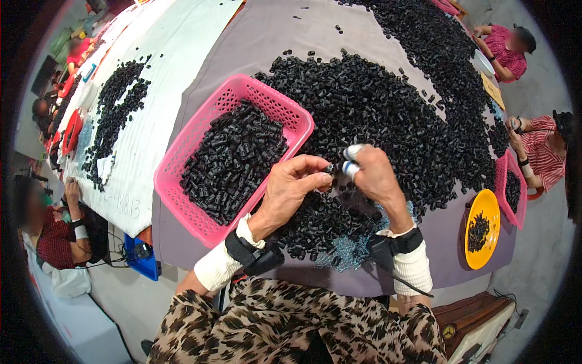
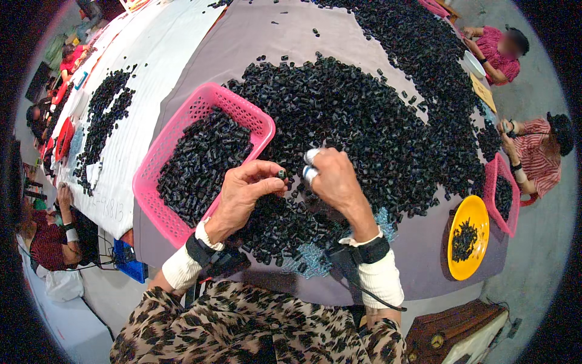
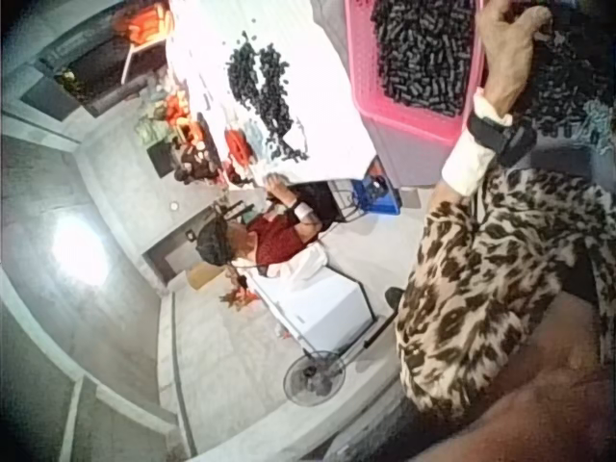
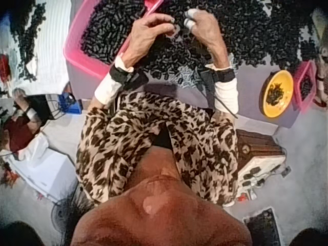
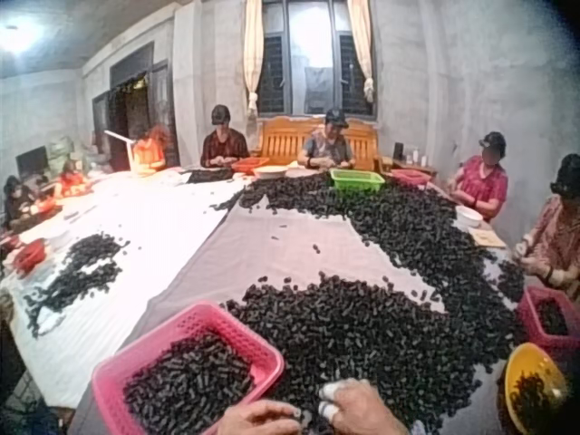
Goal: Sorting and assembling small black shoe components from a pile on a table.
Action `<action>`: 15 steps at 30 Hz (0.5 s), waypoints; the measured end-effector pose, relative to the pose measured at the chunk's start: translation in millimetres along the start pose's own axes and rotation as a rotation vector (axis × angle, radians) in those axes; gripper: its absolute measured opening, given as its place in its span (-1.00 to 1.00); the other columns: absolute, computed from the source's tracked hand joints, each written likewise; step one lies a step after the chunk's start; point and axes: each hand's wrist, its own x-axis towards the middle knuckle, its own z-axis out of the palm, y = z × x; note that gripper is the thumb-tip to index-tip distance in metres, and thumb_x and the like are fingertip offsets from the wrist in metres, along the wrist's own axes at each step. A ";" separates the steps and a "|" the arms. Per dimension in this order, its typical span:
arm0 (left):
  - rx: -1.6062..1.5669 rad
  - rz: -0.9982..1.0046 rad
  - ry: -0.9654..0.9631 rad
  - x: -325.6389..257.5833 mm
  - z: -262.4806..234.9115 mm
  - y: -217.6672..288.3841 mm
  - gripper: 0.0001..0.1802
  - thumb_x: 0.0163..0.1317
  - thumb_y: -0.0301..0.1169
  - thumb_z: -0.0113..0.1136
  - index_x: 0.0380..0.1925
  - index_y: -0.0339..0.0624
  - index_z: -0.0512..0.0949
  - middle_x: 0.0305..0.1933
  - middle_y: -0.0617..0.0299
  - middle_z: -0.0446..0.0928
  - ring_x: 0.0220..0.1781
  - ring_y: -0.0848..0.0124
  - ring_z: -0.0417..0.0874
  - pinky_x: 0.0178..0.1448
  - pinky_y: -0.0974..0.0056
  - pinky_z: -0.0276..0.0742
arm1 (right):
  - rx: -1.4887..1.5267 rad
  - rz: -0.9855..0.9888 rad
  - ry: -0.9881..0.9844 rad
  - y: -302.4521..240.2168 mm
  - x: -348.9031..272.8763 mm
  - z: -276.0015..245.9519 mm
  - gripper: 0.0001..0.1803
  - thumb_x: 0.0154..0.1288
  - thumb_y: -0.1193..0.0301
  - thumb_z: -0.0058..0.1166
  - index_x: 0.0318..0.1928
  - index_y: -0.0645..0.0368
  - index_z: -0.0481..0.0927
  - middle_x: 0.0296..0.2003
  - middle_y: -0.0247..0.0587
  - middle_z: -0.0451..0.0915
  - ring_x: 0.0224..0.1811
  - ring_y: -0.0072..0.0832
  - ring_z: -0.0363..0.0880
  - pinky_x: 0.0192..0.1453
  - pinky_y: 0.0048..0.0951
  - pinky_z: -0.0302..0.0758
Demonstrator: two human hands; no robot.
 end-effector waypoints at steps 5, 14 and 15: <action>-0.034 0.007 0.021 -4.8 -0.5 -0.7 -0.79 0.17 -0.56 0.27 -0.18 -0.35 0.58 -0.32 0.17 0.64 -0.32 0.47 0.66 -0.13 0.38 0.59 | -0.291 -0.111 -0.033 2.4 -14.5 26.2 -0.85 -0.05 0.49 0.19 -0.39 0.20 0.55 -0.41 -0.11 0.54 -0.25 -0.14 0.47 -0.07 -0.16 0.32; -0.055 -0.007 0.007 -4.9 -1.5 -1.6 -0.79 0.18 -0.53 0.26 -0.17 -0.34 0.58 -0.32 0.17 0.64 -0.29 0.46 0.66 -0.13 0.37 0.59 | 0.166 -0.208 0.178 -47.0 -10.5 -30.0 -0.63 -0.08 0.65 0.14 -0.15 0.26 0.64 -0.27 -0.11 0.58 -0.23 -0.20 0.53 -0.17 -0.35 0.51; -0.067 -0.003 -0.002 -4.2 -0.3 -2.0 -0.79 0.18 -0.53 0.26 -0.17 -0.33 0.58 -0.33 0.18 0.64 -0.30 0.46 0.66 -0.13 0.37 0.59 | 0.197 -0.237 0.201 -45.7 -13.3 -23.6 -0.63 -0.14 0.59 0.17 -0.18 0.28 0.61 -0.26 -0.10 0.59 -0.21 -0.14 0.52 -0.07 -0.25 0.42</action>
